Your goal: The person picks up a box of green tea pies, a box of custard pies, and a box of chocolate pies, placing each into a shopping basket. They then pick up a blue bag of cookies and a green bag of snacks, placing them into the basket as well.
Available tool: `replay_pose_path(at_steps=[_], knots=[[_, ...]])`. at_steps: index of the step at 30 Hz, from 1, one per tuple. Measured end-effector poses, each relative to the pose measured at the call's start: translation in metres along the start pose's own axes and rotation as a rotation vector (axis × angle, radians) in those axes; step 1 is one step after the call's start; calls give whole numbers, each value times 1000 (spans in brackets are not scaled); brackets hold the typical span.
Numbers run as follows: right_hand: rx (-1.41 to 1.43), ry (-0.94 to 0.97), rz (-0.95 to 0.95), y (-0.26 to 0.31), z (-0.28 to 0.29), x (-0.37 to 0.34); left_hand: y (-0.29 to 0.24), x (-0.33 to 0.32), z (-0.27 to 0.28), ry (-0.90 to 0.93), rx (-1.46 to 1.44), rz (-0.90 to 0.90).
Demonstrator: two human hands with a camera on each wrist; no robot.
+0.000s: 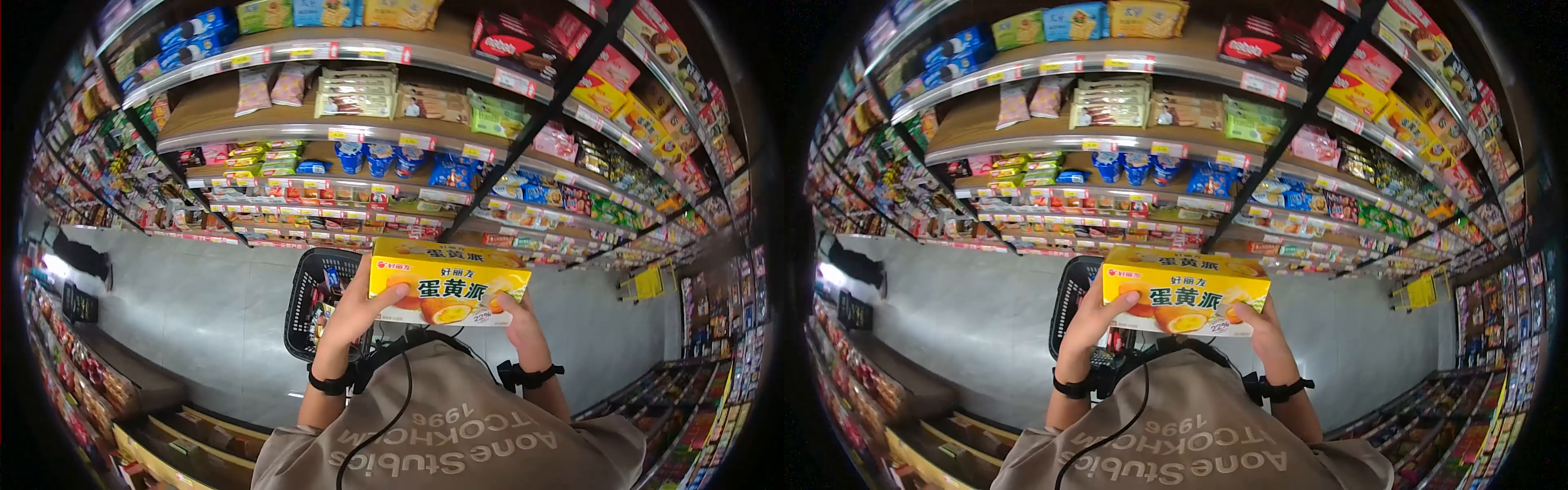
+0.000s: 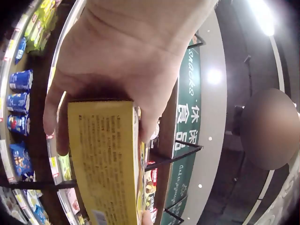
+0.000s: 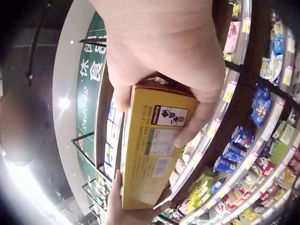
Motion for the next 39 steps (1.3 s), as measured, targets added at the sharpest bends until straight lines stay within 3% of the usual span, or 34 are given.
replay_pose_path(at_steps=[6,9,12,15,18,21,25,28,31,39], knots=[[-173,163,-18,11,-58,31,-37,-23,44,-123,140,-58],[-228,297,105,30,-89,33,-52,-36,54,-199,204,-138],[-260,370,-13,16,-98,47,-46,-53,60,-250,168,-54],[-278,377,-57,-1,-102,55,-62,-68,59,-337,94,-102],[-270,430,-45,-14,-110,65,-60,-78,63,-327,117,-114],[-217,436,-82,-11,-105,66,-67,-71,60,-283,178,-278],[-195,384,-11,15,-84,56,-62,-54,35,-208,153,-281],[-190,453,131,42,-95,33,-43,-46,21,-155,50,-229],[-208,440,185,36,-82,17,-33,-39,13,-110,-23,-207],[-196,292,140,19,-50,-26,-39,-23,-12,-14,24,-327]])
Point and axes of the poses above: each hand's wrist, its own x-axis towards the middle knuckle, its own z-axis out of the back of the hand, y = z × x, the point moved 10 cm from there along x, towards the middle knuckle, and after that the axes turned 15 degrees about -z, right-handed, at the moved point
